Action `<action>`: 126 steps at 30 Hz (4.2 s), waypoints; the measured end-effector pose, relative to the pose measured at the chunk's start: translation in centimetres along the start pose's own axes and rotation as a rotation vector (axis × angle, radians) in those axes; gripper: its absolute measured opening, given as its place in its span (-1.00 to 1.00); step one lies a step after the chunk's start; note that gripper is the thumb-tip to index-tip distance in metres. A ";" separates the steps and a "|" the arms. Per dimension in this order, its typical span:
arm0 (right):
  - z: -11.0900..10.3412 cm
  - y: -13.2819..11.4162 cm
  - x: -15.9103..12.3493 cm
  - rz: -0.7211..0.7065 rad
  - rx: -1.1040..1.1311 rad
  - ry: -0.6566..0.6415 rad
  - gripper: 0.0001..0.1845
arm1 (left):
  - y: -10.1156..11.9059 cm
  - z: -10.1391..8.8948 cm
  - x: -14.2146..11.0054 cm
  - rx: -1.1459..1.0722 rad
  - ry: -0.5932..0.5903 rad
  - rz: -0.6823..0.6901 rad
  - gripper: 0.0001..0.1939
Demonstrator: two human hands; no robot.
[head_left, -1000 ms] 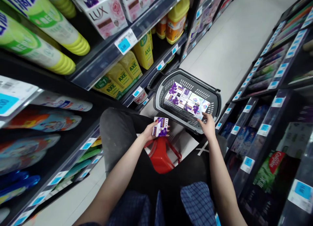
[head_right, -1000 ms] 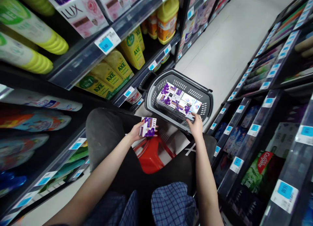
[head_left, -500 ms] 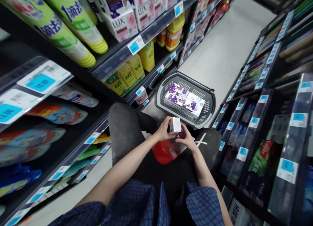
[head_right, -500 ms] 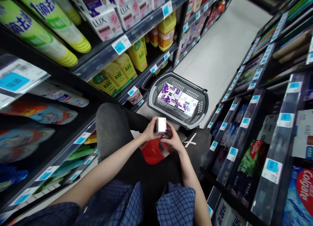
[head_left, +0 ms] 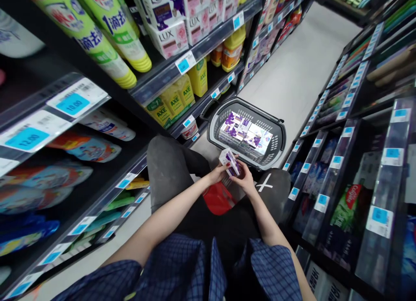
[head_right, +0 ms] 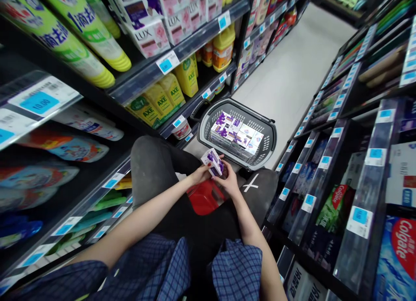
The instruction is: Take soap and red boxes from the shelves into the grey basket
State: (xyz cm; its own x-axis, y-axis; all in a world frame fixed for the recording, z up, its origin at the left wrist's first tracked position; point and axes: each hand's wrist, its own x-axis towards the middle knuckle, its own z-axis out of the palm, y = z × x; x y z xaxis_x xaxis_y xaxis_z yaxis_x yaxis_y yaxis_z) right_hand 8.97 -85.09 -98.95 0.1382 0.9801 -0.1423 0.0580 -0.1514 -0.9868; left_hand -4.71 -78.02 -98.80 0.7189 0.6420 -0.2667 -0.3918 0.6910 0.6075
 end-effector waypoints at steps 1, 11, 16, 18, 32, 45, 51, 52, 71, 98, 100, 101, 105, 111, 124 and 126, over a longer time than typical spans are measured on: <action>0.0 -0.2 -0.1 -0.017 -0.070 0.047 -0.21 | 0.0 -0.3 0.2 -0.063 0.007 -0.066 -0.36; 1.2 -3.8 -1.7 -0.231 -0.635 0.354 -0.12 | -0.1 -2.7 1.1 -0.231 0.119 -0.185 -0.55; 1.9 -4.1 -2.0 -0.331 -0.686 0.379 -0.20 | -0.7 -3.3 1.4 -0.257 0.111 -0.334 -0.70; 1.9 -4.1 -2.0 -0.339 -0.687 0.387 -0.22 | -0.7 -3.5 1.5 -0.244 0.114 -0.370 -0.71; -1.0 -2.5 -1.0 -0.079 -0.927 0.044 -0.18 | 0.1 -0.9 0.7 0.425 0.201 0.035 -0.39; -4.8 -0.7 0.2 0.343 0.171 -0.071 -0.41 | 0.3 -1.6 1.4 0.443 0.140 0.009 -0.36; -13.3 -1.1 5.9 0.392 0.311 0.412 -0.46 | 0.1 -3.9 2.5 0.443 0.368 -0.223 -0.55; -14.8 -1.2 7.8 0.376 0.243 0.489 -0.49 | -0.1 -4.2 2.6 0.499 0.383 -0.251 -0.57; -17.0 7.6 28.7 0.653 -0.615 0.440 -0.69 | -1.0 -5.1 3.3 0.758 0.394 -0.409 -0.61; -15.4 8.1 29.0 0.323 -0.928 0.226 -0.35 | 0.1 -3.9 3.4 0.876 0.370 -0.445 -0.64; -15.4 8.1 29.1 0.326 -0.928 0.219 -0.35 | 0.2 -3.8 3.4 0.880 0.367 -0.439 -0.64; -15.4 8.1 29.1 0.326 -0.930 0.211 -0.35 | 0.3 -3.8 3.4 0.881 0.366 -0.434 -0.64; -15.4 8.0 29.1 0.328 -0.927 0.182 -0.36 | 0.1 -3.9 3.3 0.890 0.363 -0.428 -0.64; -14.9 7.5 29.1 0.343 -0.895 0.203 -0.37 | -0.2 -4.2 3.3 0.891 0.359 -0.413 -0.66; -17.1 -0.6 10.3 0.197 -0.831 0.508 -0.41 | 2.3 -3.1 3.7 0.905 0.438 -0.082 -0.76; -17.2 0.5 5.2 0.249 -0.920 0.525 -0.38 | 7.3 -1.8 4.4 1.024 0.463 0.166 -0.76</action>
State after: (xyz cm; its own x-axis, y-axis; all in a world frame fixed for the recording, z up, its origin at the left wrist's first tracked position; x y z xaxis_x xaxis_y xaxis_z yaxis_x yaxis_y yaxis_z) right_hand 26.67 -82.25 -98.82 0.6412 0.7648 -0.0632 0.6579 -0.5902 -0.4678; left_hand -5.38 -69.57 -96.90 0.3372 0.9084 -0.2472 0.3444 0.1253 0.9304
